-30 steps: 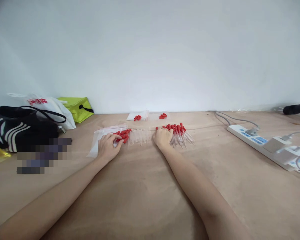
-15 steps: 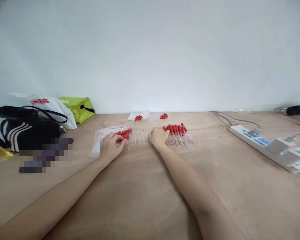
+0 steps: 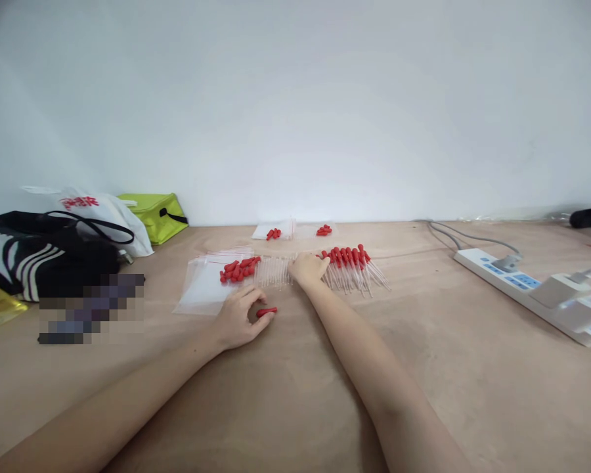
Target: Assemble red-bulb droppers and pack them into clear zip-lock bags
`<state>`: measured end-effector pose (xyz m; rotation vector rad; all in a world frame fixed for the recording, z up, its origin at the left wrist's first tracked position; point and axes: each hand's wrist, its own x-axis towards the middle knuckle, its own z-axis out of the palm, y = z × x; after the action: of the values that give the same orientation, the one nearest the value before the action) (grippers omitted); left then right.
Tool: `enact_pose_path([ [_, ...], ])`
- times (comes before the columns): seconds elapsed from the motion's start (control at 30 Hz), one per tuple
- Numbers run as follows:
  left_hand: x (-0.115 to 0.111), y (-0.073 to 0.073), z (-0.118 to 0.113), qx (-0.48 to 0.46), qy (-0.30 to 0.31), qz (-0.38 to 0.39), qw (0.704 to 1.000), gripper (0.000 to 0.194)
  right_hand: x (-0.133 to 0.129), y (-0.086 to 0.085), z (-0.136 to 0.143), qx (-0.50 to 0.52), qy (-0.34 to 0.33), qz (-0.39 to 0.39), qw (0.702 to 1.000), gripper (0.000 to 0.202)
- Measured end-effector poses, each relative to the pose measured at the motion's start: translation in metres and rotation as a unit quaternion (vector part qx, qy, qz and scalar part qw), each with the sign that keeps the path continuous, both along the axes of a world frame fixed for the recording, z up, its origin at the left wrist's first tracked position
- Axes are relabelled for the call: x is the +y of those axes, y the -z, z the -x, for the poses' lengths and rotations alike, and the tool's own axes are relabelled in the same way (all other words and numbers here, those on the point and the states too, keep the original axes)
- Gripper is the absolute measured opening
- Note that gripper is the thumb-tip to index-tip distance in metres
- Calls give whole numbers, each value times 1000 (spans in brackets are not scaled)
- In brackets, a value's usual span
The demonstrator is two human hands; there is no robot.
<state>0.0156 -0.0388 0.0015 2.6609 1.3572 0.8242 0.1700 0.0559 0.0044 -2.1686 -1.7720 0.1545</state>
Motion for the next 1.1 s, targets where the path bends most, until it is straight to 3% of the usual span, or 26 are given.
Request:
enact_pose_path([
  [0.2,1,-1,-1,-23,26,27,999,10,-5,-2,-1,10,-12,-21,1000,32],
  [0.33,0,-1,1,-36,31,36,998,8,-22,-2,-12,22,-47,-67,996,30],
  [0.4,1,0,3,-45,31,39,998,7,-37,3,-25,46,-121,-132,983,27],
  [0.5,1,1,4,-61,46,37,996,8,-66,15,-51,102,-293,-225,924,20],
  [0.6,1,2,3,-67,72,29,995,16,-92,25,-73,109,-372,-256,886,24],
  [0.73,1,4,-1,-67,96,23,993,18,-108,25,-82,56,-374,-230,897,37],
  [1.1,-3,0,-8,-52,78,13,996,17,-106,20,-67,47,-412,-208,886,28],
])
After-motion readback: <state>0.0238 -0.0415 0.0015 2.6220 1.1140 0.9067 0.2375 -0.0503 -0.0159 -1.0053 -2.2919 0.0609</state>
